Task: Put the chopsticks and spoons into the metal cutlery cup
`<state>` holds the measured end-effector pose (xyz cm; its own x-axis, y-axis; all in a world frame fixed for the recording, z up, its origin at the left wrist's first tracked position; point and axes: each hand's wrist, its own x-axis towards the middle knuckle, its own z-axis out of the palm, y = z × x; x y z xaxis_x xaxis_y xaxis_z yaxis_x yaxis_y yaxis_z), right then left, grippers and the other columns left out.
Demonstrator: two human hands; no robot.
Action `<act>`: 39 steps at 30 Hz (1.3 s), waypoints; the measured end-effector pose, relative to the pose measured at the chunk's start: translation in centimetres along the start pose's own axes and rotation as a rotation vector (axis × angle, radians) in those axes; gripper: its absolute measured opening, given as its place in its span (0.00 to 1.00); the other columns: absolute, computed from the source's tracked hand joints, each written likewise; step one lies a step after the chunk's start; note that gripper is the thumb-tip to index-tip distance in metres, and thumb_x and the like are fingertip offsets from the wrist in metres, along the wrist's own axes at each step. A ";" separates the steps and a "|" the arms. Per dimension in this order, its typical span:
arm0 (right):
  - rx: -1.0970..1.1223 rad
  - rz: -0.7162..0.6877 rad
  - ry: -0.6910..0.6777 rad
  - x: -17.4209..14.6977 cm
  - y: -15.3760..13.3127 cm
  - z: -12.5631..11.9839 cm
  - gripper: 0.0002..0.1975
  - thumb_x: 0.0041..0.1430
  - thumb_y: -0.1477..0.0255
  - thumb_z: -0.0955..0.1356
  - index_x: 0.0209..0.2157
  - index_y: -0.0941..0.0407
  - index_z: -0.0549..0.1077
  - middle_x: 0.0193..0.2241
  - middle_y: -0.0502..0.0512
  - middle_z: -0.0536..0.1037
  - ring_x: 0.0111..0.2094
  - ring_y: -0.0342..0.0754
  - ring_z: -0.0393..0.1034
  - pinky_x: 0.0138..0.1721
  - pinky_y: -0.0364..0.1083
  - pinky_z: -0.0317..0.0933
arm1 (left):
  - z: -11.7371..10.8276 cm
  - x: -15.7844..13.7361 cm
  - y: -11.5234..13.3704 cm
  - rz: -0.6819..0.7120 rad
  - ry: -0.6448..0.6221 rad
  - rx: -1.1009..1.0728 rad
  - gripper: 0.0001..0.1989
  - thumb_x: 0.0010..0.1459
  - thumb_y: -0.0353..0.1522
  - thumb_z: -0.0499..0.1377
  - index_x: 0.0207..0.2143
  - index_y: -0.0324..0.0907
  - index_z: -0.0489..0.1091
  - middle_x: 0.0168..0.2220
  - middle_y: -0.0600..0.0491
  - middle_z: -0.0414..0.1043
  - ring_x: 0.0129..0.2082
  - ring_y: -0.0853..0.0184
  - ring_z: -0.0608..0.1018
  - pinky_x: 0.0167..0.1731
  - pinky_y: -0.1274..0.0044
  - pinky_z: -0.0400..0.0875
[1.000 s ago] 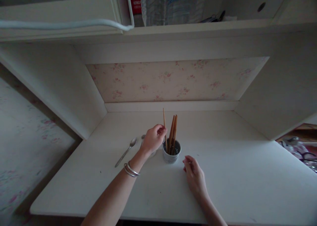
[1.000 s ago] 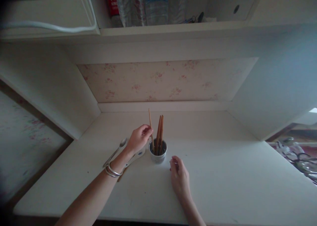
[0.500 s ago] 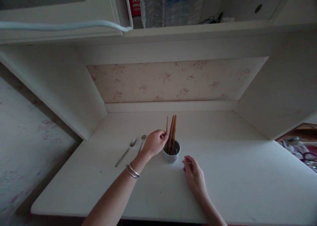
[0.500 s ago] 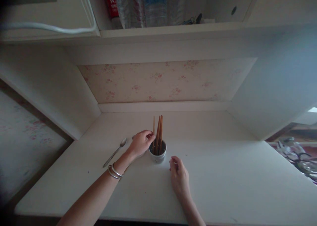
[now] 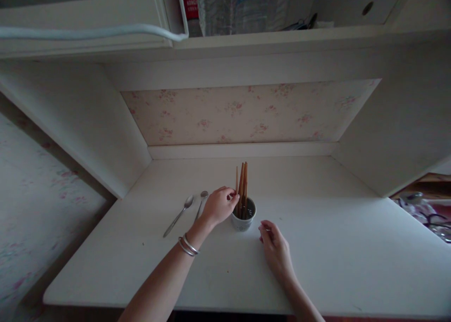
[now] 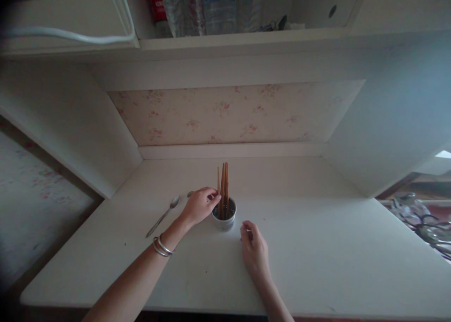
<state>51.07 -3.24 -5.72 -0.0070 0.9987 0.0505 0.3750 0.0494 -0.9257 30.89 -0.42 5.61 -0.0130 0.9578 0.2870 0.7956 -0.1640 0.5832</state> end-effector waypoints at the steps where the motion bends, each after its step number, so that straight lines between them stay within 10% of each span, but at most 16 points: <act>1: -0.001 -0.001 0.002 0.0 0.0 0.0 0.20 0.58 0.55 0.61 0.42 0.56 0.69 0.31 0.55 0.77 0.29 0.49 0.72 0.33 0.46 0.65 | 0.0 0.0 0.0 0.001 -0.001 -0.014 0.12 0.59 0.38 0.53 0.34 0.43 0.74 0.34 0.52 0.76 0.33 0.67 0.76 0.37 0.77 0.68; 10: 0.018 -0.007 0.029 -0.1 -0.5 -0.2 0.19 0.57 0.55 0.62 0.40 0.56 0.71 0.30 0.54 0.77 0.27 0.47 0.72 0.31 0.44 0.65 | -2.1 -4.2 -0.3 -0.252 0.139 -0.391 0.15 0.59 0.42 0.54 0.38 0.42 0.73 0.32 0.52 0.76 0.31 0.68 0.76 0.32 0.79 0.69; 20: -0.091 -0.183 0.148 -3.8 -0.9 -0.2 0.17 0.59 0.57 0.63 0.36 0.55 0.73 0.31 0.57 0.79 0.30 0.47 0.72 0.34 0.44 0.65 | 2.2 -15.4 -0.6 -0.450 -0.139 -0.549 0.17 0.61 0.43 0.50 0.29 0.41 0.69 0.24 0.56 0.69 0.23 0.71 0.70 0.24 0.81 0.62; 30: -0.037 -0.273 -0.482 -4.7 -12.6 4.6 0.10 0.61 0.68 0.60 0.35 0.54 0.73 0.28 0.50 0.77 0.25 0.42 0.69 0.28 0.39 0.60 | 3.1 -15.6 -1.6 -0.322 -0.118 -0.369 0.10 0.57 0.31 0.51 0.28 0.40 0.69 0.24 0.54 0.71 0.24 0.69 0.69 0.24 0.80 0.57; 39: -0.628 -0.323 -0.488 0.0 -15.8 11.5 0.12 0.63 0.71 0.58 0.38 0.55 0.73 0.36 0.54 0.79 0.38 0.48 0.73 0.36 0.42 0.59 | 2.3 -16.7 -1.4 -0.281 -0.107 -0.325 0.14 0.62 0.34 0.48 0.27 0.41 0.68 0.24 0.54 0.70 0.25 0.70 0.69 0.25 0.79 0.57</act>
<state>34.54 -3.83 4.57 -0.5463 0.8372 -0.0242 0.7283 0.4605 -0.5075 31.42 -15.65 -1.75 -0.1257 0.9920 0.0130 0.5382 0.0572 0.8409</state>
